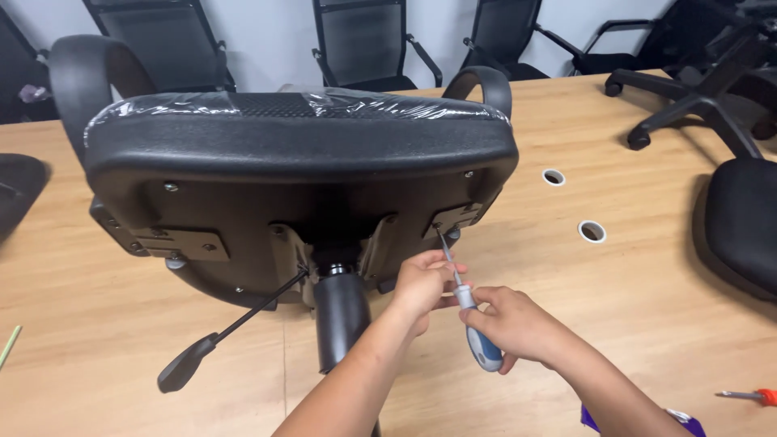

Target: The person uses a screwdriver to drive screws into the mounting plate under an office chair seat, attaching the seat to the gas lift base, working on several screws around the mechanism. They then lift the partially assembled chair upright and place it on the table.

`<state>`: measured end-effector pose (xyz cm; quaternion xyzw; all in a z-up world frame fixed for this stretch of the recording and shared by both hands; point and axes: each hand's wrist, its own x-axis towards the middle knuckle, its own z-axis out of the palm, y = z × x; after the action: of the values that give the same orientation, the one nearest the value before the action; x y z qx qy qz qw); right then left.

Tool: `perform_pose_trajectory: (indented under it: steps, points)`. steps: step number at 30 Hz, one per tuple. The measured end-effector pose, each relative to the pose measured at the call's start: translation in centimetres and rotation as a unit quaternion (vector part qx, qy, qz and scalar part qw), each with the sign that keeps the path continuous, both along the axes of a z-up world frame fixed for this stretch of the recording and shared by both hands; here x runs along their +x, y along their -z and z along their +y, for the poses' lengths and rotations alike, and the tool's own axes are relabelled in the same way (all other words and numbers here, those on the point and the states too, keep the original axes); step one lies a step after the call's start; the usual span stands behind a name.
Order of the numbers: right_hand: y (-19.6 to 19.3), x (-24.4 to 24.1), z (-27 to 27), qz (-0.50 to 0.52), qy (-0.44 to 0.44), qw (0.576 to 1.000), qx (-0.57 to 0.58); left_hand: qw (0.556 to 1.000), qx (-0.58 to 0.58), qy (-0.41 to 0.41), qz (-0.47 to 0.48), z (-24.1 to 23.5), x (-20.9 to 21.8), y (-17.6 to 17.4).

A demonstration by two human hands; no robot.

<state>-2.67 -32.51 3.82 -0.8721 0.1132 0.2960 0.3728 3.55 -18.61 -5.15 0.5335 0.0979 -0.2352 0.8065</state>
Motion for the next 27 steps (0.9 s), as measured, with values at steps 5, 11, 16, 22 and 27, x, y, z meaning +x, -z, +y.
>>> perform_pose_trajectory:
  steps: [5, 11, 16, 22, 27]
  points:
    - [0.1, 0.0, 0.0, -0.026, -0.016, 0.999, -0.024, 0.999, -0.027, 0.001, -0.024, 0.1, -0.3, 0.4]
    - [-1.8, -0.6, 0.6, -0.049, -0.009, 0.997, -0.061, 0.998, -0.046, 0.003, -0.038, 0.3, -0.7, -0.9]
    - [-2.3, -0.8, 1.1, -0.057, -0.013, 0.995, -0.083, 0.998, -0.044, 0.006, -0.044, 0.5, -0.3, -1.1]
    - [-2.2, -0.9, 1.0, -0.054, -0.019, 0.993, -0.106, 0.998, -0.049, 0.01, -0.027, -0.1, -0.3, -0.6]
    - [-2.3, -0.9, 0.9, -0.068, -0.013, 0.992, -0.107, 0.999, -0.042, 0.006, -0.016, 0.0, -0.2, -1.0]
